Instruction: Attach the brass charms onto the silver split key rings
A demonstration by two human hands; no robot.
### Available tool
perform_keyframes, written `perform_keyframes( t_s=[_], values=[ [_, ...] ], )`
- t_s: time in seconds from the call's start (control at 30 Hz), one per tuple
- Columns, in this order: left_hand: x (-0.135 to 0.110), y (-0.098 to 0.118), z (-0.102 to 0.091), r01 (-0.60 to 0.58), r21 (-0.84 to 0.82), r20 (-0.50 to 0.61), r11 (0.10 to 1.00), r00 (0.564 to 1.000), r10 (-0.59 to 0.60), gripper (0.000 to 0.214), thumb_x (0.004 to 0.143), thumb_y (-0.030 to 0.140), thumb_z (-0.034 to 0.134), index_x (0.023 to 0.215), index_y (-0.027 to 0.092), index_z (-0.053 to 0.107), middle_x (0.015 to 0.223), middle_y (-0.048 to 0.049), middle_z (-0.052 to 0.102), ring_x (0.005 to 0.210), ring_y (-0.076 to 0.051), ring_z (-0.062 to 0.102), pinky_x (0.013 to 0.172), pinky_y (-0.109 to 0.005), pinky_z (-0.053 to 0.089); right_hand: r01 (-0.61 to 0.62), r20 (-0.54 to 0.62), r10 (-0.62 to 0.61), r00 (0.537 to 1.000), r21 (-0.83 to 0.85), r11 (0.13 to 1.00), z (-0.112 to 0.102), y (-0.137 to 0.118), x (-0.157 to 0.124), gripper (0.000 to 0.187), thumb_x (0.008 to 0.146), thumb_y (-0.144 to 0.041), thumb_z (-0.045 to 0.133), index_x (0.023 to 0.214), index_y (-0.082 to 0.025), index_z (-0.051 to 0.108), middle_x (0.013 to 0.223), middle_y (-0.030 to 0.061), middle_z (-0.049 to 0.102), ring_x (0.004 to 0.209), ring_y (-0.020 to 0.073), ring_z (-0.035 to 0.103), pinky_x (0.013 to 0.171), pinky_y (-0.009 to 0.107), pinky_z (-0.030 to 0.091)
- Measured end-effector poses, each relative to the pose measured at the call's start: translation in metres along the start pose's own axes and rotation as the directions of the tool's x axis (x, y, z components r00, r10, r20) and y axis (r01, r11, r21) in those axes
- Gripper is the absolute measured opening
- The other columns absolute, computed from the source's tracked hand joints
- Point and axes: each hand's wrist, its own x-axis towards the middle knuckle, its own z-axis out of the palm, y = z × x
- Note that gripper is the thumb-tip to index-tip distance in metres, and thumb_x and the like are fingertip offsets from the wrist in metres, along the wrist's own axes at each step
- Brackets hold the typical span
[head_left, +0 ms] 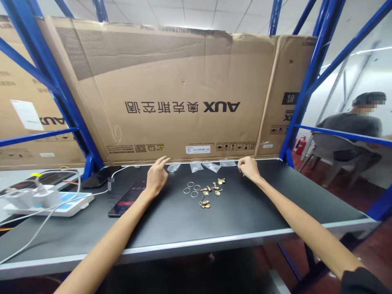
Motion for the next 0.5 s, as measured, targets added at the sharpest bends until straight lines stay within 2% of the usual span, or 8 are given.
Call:
perform_keyframes(
  t_s=[0.07,0.13,0.23,0.3,0.37,0.5],
  values=[
    [0.000,0.000,-0.003,0.007,-0.031,-0.016,0.999,1.000,-0.008,0.058,0.079,-0.003,0.036,0.130,0.016,0.057,0.135,-0.0078,0.061,0.117,-0.020,0.062,0.099,-0.027,0.046,-0.017,0.011,0.017,1.000,-0.030,0.999,-0.004,-0.003,0.000,0.033,0.094,-0.034,0.060,0.123,-0.017,0.060,0.125,0.0088,0.060,0.104,0.0229,0.063,0.086,0.041,0.055],
    [-0.001,0.002,-0.005,0.020,-0.050,-0.008,0.999,1.000,-0.020,0.054,0.081,-0.004,0.036,0.126,0.017,0.058,0.123,-0.0057,0.068,0.101,-0.017,0.069,0.088,-0.025,0.050,-0.022,0.023,0.024,0.999,-0.056,0.998,-0.006,-0.007,-0.001,0.034,0.094,-0.034,0.060,0.123,-0.017,0.060,0.126,0.0087,0.060,0.104,0.0232,0.062,0.086,0.041,0.055],
    [-0.003,0.005,-0.006,0.034,-0.040,0.049,0.999,0.998,-0.032,0.036,0.090,0.002,0.040,0.115,0.017,0.061,0.104,-0.0033,0.071,0.081,-0.014,0.069,0.080,-0.026,0.053,-0.018,0.047,0.022,0.999,-0.080,0.997,-0.004,-0.010,-0.002,0.034,0.094,-0.034,0.061,0.123,-0.017,0.060,0.126,0.0088,0.060,0.104,0.0231,0.062,0.085,0.041,0.055],
    [-0.004,0.005,-0.004,0.033,-0.013,0.112,0.999,0.993,-0.031,0.022,0.096,0.018,0.050,0.115,0.015,0.061,0.106,-0.0057,0.068,0.087,-0.016,0.067,0.082,-0.033,0.055,-0.007,0.070,0.013,0.997,-0.087,0.996,-0.001,-0.010,-0.003,0.034,0.094,-0.034,0.061,0.124,-0.017,0.059,0.126,0.0092,0.060,0.104,0.0227,0.062,0.086,0.041,0.055],
    [-0.005,0.005,-0.002,0.012,0.010,0.197,1.000,0.980,-0.014,0.029,0.095,0.031,0.057,0.118,0.014,0.060,0.114,-0.0086,0.064,0.096,-0.020,0.065,0.084,-0.039,0.056,0.011,0.098,-0.002,0.995,-0.087,0.996,0.004,-0.008,-0.005,0.034,0.094,-0.034,0.060,0.124,-0.017,0.059,0.125,0.0092,0.060,0.104,0.0226,0.062,0.086,0.042,0.055],
    [-0.005,0.005,0.000,-0.053,0.024,0.371,0.998,0.928,0.041,0.032,0.094,0.033,0.058,0.121,0.015,0.059,0.121,-0.0096,0.061,0.103,-0.022,0.063,0.087,-0.042,0.055,0.055,0.157,-0.041,0.987,-0.088,0.995,0.011,-0.004,-0.006,0.034,0.095,-0.034,0.060,0.124,-0.016,0.058,0.124,0.0091,0.060,0.104,0.0225,0.063,0.086,0.042,0.055]
  ],
)
